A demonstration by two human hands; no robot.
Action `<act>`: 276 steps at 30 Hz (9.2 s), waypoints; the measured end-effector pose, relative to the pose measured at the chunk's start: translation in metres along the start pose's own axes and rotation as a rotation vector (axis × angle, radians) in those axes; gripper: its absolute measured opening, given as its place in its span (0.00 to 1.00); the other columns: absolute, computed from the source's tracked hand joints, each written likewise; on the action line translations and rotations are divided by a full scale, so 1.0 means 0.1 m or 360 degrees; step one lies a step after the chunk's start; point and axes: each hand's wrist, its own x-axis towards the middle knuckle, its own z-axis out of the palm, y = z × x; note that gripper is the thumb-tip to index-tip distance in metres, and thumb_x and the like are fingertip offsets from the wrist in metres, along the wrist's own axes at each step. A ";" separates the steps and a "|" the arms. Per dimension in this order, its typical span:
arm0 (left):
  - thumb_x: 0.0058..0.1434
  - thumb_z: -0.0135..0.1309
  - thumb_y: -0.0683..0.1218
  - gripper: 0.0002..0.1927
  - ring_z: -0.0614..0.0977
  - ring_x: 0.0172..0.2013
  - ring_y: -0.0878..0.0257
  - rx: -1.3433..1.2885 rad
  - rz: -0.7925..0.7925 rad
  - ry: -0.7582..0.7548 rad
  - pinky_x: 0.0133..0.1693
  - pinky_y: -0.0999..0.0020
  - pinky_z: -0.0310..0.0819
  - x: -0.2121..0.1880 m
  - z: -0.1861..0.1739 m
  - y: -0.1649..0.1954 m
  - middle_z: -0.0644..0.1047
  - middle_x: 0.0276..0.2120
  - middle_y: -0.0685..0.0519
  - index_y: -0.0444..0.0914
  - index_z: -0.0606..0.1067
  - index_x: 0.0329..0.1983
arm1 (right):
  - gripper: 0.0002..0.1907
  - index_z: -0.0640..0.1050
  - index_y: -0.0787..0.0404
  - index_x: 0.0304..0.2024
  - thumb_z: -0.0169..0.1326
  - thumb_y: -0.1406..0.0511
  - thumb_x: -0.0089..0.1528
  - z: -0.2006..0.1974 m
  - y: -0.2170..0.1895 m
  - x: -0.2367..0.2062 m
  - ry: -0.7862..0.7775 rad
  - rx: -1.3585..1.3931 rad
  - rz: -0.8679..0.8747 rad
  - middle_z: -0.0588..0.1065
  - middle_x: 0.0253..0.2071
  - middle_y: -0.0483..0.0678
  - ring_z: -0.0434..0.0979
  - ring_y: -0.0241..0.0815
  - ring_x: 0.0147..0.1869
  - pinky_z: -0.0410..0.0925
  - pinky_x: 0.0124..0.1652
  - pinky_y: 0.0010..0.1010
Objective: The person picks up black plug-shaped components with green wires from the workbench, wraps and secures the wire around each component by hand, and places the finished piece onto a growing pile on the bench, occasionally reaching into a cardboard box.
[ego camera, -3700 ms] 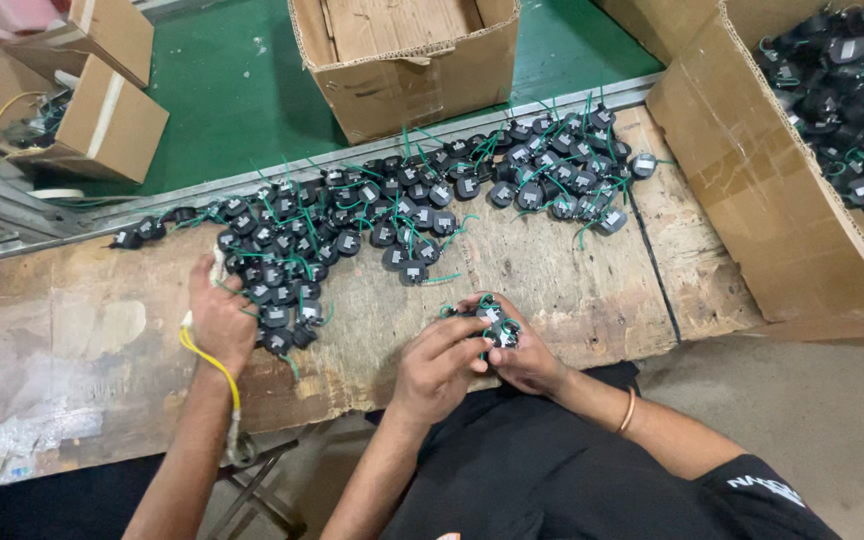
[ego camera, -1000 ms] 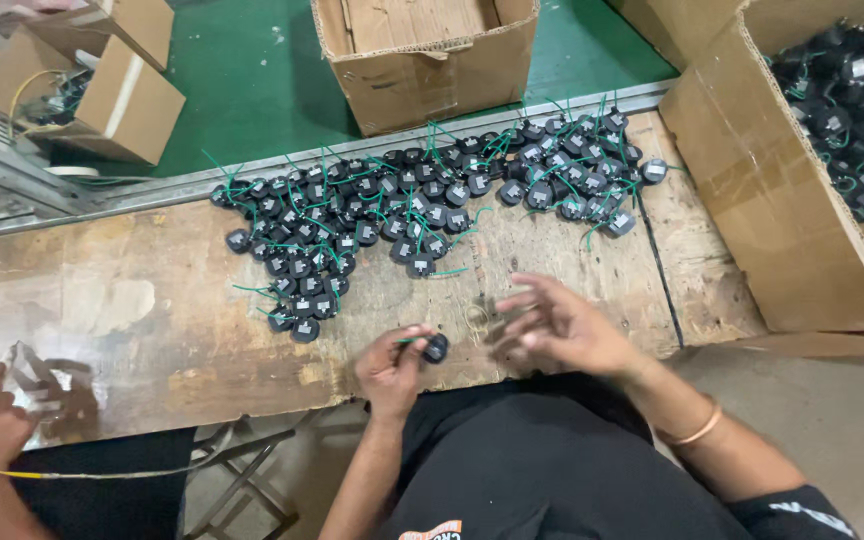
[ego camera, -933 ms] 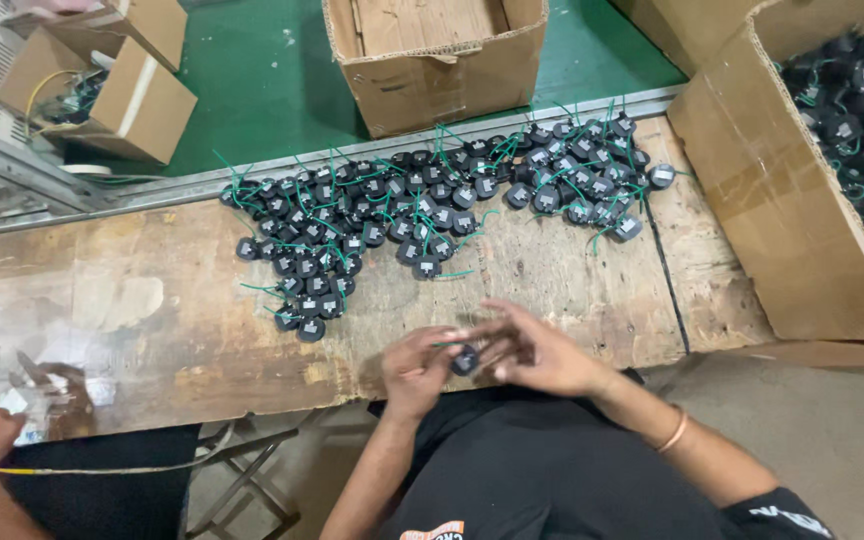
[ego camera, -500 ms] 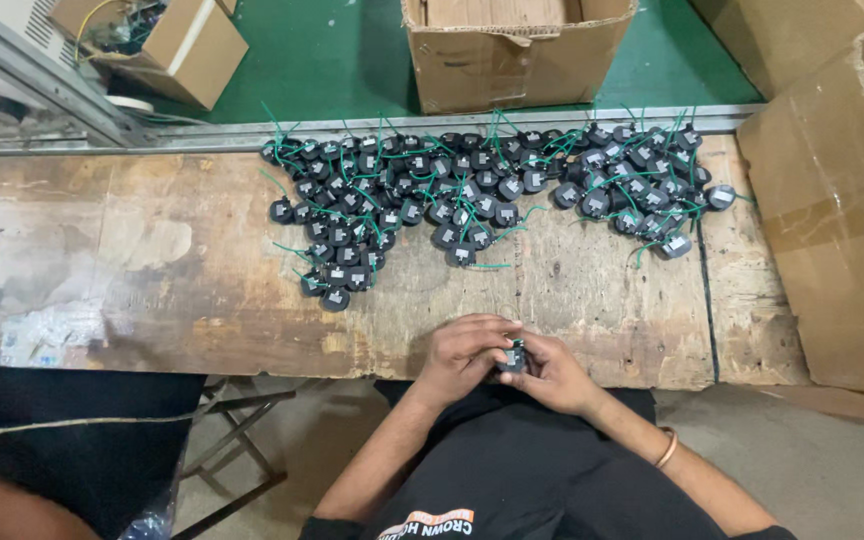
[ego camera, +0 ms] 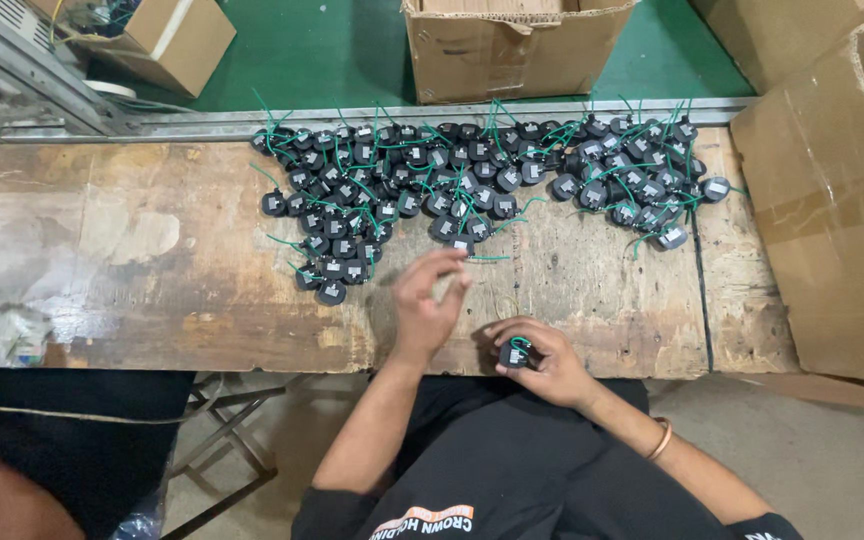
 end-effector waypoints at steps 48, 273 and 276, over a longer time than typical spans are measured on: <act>0.61 0.68 0.38 0.12 0.84 0.50 0.60 -0.0586 -0.0282 -0.0340 0.53 0.64 0.79 -0.63 0.34 -0.12 0.83 0.46 0.50 0.37 0.75 0.41 | 0.19 0.78 0.65 0.45 0.65 0.69 0.51 0.06 0.15 -0.05 0.0155 -0.0114 0.0232 0.76 0.39 0.51 0.78 0.47 0.43 0.70 0.43 0.37; 0.58 0.66 0.35 0.09 0.81 0.45 0.60 -0.1083 -0.0530 -0.0259 0.49 0.64 0.77 -0.62 0.50 -0.07 0.80 0.42 0.50 0.35 0.76 0.36 | 0.22 0.69 0.67 0.54 0.62 0.72 0.61 -0.01 0.41 -0.30 0.0263 0.1447 0.0405 0.69 0.56 0.54 0.76 0.47 0.57 0.78 0.45 0.41; 0.54 0.65 0.33 0.07 0.83 0.40 0.59 -0.1314 -0.0901 -0.0247 0.41 0.61 0.80 -0.64 0.55 -0.12 0.82 0.40 0.51 0.34 0.79 0.33 | 0.22 0.68 0.65 0.54 0.62 0.73 0.60 0.02 0.40 -0.30 0.0322 0.1602 0.0416 0.68 0.57 0.52 0.76 0.47 0.57 0.77 0.45 0.42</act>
